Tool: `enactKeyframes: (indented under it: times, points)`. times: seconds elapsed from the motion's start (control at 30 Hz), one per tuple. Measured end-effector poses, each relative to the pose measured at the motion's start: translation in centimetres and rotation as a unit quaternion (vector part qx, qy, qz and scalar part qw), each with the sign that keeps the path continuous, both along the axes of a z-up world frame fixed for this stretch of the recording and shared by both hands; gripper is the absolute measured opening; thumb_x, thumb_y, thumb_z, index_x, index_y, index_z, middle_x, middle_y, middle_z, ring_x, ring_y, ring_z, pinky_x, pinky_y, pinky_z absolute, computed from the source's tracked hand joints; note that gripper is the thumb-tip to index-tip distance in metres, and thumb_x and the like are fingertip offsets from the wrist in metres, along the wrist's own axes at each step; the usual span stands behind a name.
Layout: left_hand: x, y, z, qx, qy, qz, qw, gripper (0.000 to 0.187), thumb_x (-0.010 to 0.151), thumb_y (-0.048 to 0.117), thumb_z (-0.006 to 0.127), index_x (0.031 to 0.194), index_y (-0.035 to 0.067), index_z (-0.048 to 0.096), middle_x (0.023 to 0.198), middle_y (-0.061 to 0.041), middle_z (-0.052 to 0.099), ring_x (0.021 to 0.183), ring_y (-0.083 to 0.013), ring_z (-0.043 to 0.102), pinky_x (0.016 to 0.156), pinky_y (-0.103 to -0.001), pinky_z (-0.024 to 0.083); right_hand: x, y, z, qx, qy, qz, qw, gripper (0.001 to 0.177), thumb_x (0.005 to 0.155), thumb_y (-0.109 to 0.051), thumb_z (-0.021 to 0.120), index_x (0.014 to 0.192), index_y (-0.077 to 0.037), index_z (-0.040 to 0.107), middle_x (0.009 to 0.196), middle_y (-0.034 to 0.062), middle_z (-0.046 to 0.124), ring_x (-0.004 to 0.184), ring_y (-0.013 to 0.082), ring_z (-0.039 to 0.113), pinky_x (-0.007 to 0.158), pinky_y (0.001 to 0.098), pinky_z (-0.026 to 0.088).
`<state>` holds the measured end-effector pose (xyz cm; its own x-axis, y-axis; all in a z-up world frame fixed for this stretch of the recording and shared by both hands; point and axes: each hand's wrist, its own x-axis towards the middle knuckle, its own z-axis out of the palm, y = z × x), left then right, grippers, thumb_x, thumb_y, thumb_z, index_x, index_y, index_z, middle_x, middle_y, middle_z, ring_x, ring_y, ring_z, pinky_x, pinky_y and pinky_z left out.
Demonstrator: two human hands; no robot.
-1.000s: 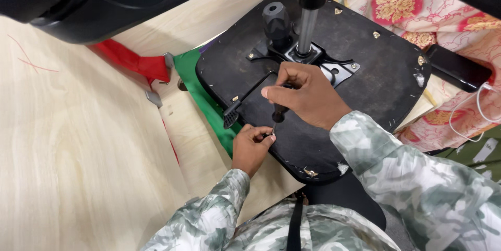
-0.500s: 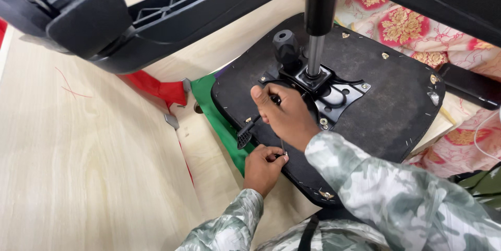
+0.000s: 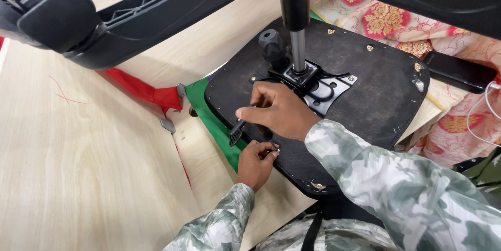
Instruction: The person uses a screwdriver to tighten screws on the underside of an office chair seat, securing the seat to the central gas lift column. The person works on multiple screws around the central mounting plate.
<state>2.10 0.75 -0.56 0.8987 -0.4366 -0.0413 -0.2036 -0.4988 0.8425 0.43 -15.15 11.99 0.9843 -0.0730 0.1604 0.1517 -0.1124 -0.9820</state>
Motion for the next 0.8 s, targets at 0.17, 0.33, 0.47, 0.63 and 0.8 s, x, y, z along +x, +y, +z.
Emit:
enactKeyframes:
  times: [0.17,0.33,0.47,0.63,0.8]
  points:
    - [0.2,-0.2,0.1,0.015,0.02,0.001,1.0,0.021,0.082,0.008,0.075,0.101,0.008,0.081,0.079,-0.003,0.055,0.069,-0.0143,0.057,0.067,-0.031,0.05,0.0,-0.3,-0.7,-0.021,-0.046,-0.017,0.999,0.019,0.086,-0.012,0.066,0.079,-0.005,0.05,0.073,0.0001,0.047,0.065,0.0077,0.042,0.057,0.0282,0.037]
    - [0.4,-0.1,0.6,0.027,0.037,-0.001,0.999,0.023,0.08,0.01,0.075,0.102,0.008,0.081,0.079,-0.002,0.057,0.069,-0.0135,0.058,0.068,-0.03,0.051,-0.3,0.9,-0.2,0.007,-0.085,0.005,0.996,0.019,0.094,-0.024,0.06,0.086,-0.008,0.066,0.082,-0.0003,0.069,0.078,0.0057,0.065,0.073,0.0254,0.051]
    - [0.7,-0.1,1.2,0.051,0.005,-0.019,0.998,0.022,0.077,0.015,0.08,0.097,0.005,0.08,0.076,-0.003,0.058,0.068,-0.0147,0.059,0.067,-0.031,0.051,-0.7,1.3,-0.1,-0.004,0.01,-0.055,0.998,0.041,0.099,-0.041,0.06,0.079,-0.006,0.061,0.064,0.0041,0.06,0.061,0.0095,0.06,0.062,0.0278,0.05]
    - [0.4,0.2,1.2,0.059,-0.034,-0.017,0.998,0.022,0.078,0.02,0.081,0.095,0.007,0.08,0.076,-0.003,0.063,0.068,-0.0153,0.063,0.067,-0.033,0.051,-0.6,1.7,-1.4,0.088,0.006,-0.079,0.993,0.039,0.105,-0.04,0.054,0.086,-0.006,0.057,0.07,0.0017,0.057,0.064,0.0098,0.055,0.063,0.0289,0.049]
    - [1.0,0.3,0.9,0.048,-0.014,-0.034,0.998,0.018,0.078,0.017,0.081,0.092,0.006,0.081,0.078,-0.007,0.063,0.069,-0.0183,0.062,0.069,-0.035,0.052,-0.1,1.0,-1.1,0.078,-0.046,0.074,0.993,0.041,0.1,-0.037,0.051,0.1,-0.003,0.074,0.091,-0.0014,0.074,0.087,0.0071,0.068,0.083,0.0237,0.054]
